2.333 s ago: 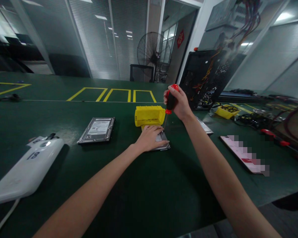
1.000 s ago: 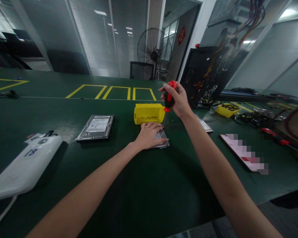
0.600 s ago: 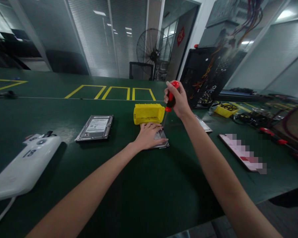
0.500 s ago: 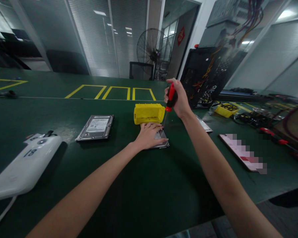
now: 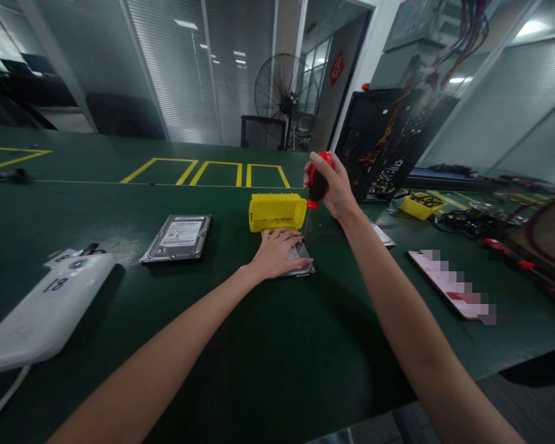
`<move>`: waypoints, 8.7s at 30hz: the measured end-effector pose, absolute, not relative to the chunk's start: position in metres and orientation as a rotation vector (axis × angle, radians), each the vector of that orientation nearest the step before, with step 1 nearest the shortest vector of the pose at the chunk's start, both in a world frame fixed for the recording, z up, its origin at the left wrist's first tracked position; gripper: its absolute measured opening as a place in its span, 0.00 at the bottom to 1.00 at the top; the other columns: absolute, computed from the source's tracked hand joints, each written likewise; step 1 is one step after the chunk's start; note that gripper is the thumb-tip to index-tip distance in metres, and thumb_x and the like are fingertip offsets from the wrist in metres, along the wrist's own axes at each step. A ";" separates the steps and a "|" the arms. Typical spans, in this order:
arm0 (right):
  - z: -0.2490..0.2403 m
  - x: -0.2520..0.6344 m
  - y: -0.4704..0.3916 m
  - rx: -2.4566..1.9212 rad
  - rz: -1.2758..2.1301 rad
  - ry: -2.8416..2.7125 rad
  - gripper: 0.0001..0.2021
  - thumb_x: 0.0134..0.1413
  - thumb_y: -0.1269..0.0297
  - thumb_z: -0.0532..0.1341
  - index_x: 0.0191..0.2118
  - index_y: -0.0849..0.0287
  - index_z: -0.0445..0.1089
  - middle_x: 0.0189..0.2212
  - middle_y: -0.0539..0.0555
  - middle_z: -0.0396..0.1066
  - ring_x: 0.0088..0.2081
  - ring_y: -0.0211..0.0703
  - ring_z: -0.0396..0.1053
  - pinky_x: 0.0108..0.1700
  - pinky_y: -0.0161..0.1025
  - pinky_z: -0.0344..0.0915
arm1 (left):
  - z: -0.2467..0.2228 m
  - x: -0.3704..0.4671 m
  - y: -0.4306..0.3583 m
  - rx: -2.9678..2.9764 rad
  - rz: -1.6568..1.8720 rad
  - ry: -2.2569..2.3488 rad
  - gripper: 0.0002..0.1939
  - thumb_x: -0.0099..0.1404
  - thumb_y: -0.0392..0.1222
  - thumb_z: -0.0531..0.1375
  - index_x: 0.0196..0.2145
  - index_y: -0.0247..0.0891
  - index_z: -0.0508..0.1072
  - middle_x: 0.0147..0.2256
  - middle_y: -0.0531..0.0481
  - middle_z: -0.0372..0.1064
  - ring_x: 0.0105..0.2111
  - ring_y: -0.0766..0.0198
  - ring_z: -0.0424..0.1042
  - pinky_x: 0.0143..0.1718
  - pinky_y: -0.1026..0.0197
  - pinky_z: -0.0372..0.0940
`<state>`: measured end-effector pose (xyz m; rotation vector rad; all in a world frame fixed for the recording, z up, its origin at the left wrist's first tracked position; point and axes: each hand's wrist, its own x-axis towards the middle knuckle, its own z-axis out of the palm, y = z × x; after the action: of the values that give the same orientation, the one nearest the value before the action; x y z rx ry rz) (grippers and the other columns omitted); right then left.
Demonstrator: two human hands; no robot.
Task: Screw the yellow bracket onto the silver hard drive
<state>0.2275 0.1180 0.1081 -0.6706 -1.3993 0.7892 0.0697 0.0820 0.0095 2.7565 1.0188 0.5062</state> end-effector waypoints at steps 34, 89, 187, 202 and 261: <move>0.106 0.228 0.119 -0.695 0.793 -1.330 0.22 0.42 0.42 0.66 0.33 0.52 0.60 0.25 0.44 0.65 0.22 0.31 0.61 0.24 0.33 0.60 | 0.011 0.070 0.081 2.757 0.496 1.015 0.36 0.65 0.69 0.48 0.61 0.43 0.63 0.60 0.45 0.61 0.58 0.45 0.56 0.55 0.45 0.50; 0.107 0.224 0.117 -0.696 0.678 -1.368 0.19 0.48 0.44 0.63 0.33 0.52 0.61 0.25 0.44 0.64 0.22 0.32 0.63 0.24 0.34 0.63 | 0.009 0.070 0.083 2.753 0.533 1.007 0.38 0.64 0.69 0.48 0.59 0.37 0.65 0.59 0.43 0.62 0.57 0.48 0.58 0.55 0.45 0.51; 0.109 0.236 0.116 -0.754 0.866 -1.318 0.20 0.41 0.53 0.70 0.33 0.54 0.62 0.19 0.41 0.61 0.18 0.29 0.60 0.23 0.31 0.61 | 0.012 0.069 0.081 2.751 0.508 1.009 0.36 0.65 0.68 0.49 0.59 0.40 0.64 0.60 0.45 0.61 0.58 0.48 0.57 0.55 0.45 0.51; 0.107 0.237 0.121 -0.763 0.942 -1.283 0.21 0.47 0.42 0.62 0.35 0.54 0.63 0.24 0.44 0.63 0.23 0.32 0.64 0.26 0.32 0.66 | 0.011 0.069 0.082 2.745 0.520 0.998 0.37 0.65 0.68 0.48 0.59 0.38 0.65 0.60 0.44 0.61 0.58 0.48 0.58 0.55 0.45 0.51; 0.125 0.245 0.102 -0.830 0.970 -1.393 0.28 0.50 0.32 0.52 0.36 0.53 0.68 0.24 0.48 0.66 0.25 0.37 0.68 0.30 0.38 0.70 | 0.011 0.067 0.082 2.768 0.474 0.986 0.37 0.65 0.70 0.46 0.61 0.42 0.62 0.60 0.46 0.60 0.58 0.47 0.56 0.54 0.45 0.52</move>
<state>0.2452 0.1020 0.1252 -0.8301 -1.3934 0.9697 0.0669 0.0818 0.0110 2.7677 0.9855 0.4740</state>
